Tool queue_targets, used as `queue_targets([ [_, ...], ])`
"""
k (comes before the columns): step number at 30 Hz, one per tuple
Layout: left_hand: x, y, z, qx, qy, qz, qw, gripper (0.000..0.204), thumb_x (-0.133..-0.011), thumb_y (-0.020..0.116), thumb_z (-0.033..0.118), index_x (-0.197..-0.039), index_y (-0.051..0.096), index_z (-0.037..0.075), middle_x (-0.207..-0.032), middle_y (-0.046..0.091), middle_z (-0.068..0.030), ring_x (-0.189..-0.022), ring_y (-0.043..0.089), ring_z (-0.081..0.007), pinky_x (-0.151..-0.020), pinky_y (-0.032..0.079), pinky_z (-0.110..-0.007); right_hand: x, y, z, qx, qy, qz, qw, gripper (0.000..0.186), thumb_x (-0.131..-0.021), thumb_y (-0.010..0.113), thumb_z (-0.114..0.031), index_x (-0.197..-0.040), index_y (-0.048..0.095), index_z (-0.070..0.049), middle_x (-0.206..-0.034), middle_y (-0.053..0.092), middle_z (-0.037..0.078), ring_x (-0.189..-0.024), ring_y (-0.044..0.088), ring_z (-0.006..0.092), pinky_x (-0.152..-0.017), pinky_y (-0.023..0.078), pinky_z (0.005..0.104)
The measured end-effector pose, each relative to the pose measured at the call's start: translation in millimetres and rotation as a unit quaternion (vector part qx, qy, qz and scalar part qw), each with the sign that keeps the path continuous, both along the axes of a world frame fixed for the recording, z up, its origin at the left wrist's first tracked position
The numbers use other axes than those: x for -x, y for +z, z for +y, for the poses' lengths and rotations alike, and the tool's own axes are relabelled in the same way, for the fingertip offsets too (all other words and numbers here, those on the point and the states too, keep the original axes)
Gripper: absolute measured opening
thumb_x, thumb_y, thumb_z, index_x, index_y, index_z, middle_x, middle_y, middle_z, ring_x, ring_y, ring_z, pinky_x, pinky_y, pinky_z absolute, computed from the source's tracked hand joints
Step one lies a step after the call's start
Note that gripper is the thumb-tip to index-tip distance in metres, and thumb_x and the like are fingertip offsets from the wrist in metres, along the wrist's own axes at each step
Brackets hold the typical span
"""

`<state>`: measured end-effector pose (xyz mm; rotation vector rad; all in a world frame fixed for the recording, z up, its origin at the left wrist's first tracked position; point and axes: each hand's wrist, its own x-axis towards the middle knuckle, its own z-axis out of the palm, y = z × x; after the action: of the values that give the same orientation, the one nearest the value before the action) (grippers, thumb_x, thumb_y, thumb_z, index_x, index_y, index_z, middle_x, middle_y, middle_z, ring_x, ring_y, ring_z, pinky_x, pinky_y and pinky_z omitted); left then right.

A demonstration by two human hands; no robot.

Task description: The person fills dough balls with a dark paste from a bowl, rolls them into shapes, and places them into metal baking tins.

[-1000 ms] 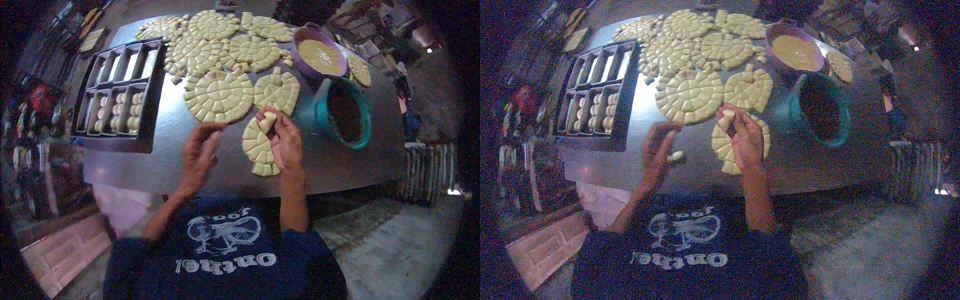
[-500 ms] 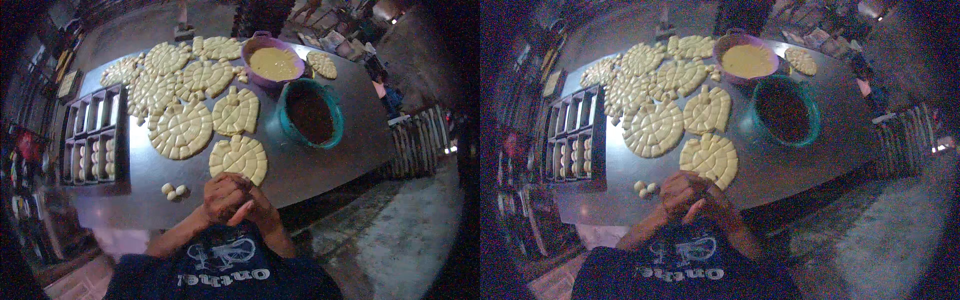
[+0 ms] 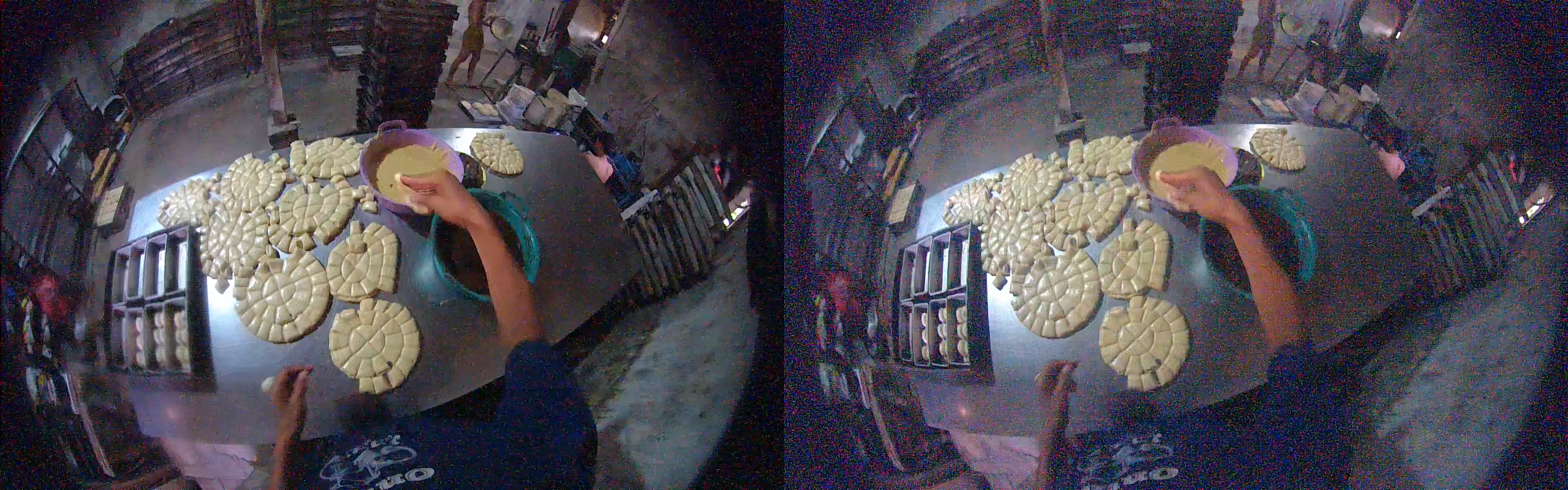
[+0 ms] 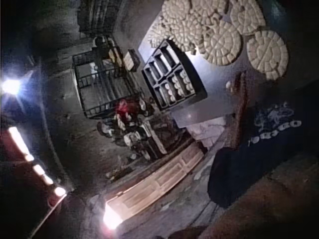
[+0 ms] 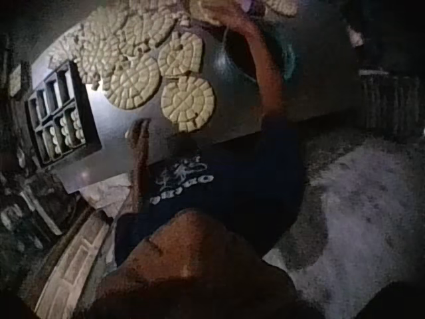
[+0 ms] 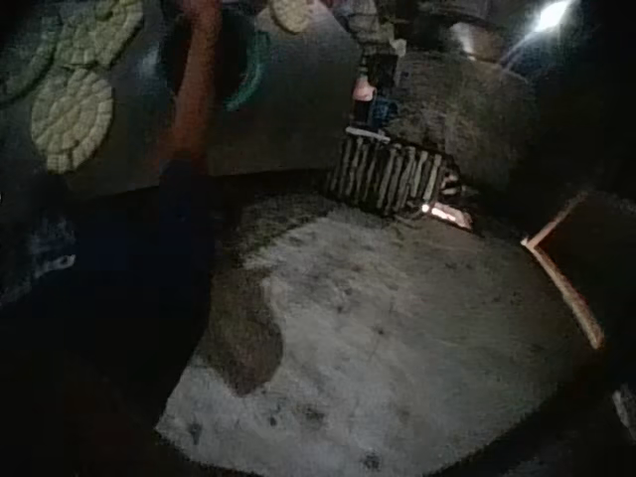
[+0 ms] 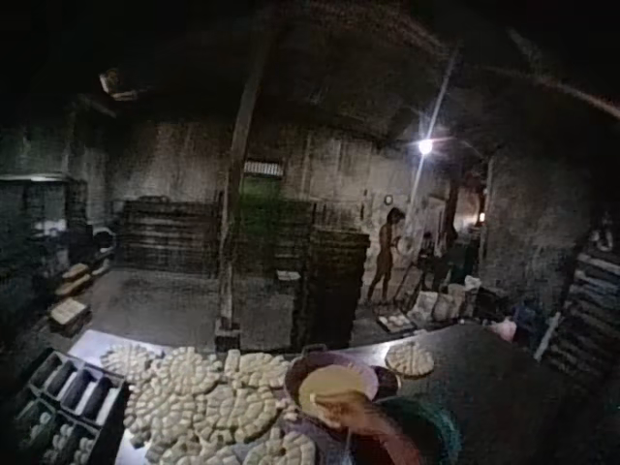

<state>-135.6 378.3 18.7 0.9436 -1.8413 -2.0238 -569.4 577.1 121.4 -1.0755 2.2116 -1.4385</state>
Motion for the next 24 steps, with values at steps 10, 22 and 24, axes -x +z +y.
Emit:
queue_targets([
  [10,-71,-25,-33,0.066,0.223,-0.006,0.973,0.017,-0.093,0.061,0.019,-0.097,0.063,0.003,-0.093,0.063,-0.0080,-0.092,0.059,-0.0180,-0.088,0.046,-0.033,152,-103,-60,-0.409,0.028,0.108,0.906,0.046,-0.068,0.064,0.009,-0.109,0.074,-0.010,-0.099,0.074,0.008,-0.080,0.067,0.0175,-0.067,0.053,0.0357],
  [22,-21,6,-12,0.058,0.159,0.011,0.986,0.015,-0.092,0.062,0.017,-0.091,0.065,0.002,-0.090,0.065,-0.0073,-0.086,0.058,-0.0170,-0.081,0.046,-0.033,172,-102,-47,-0.427,0.124,0.027,0.895,0.039,-0.076,0.064,0.004,-0.111,0.073,-0.010,-0.095,0.073,0.003,-0.078,0.065,0.0176,-0.062,0.055,0.0376],
  [24,-19,7,-13,0.055,0.159,0.011,0.986,0.015,-0.092,0.062,0.017,-0.093,0.065,0.002,-0.089,0.066,-0.0071,-0.085,0.059,-0.0166,-0.081,0.046,-0.033,165,-109,-50,-0.414,0.089,-0.013,0.906,0.039,-0.076,0.064,0.003,-0.112,0.073,-0.010,-0.095,0.073,0.004,-0.077,0.065,0.0169,-0.062,0.055,0.0373],
])
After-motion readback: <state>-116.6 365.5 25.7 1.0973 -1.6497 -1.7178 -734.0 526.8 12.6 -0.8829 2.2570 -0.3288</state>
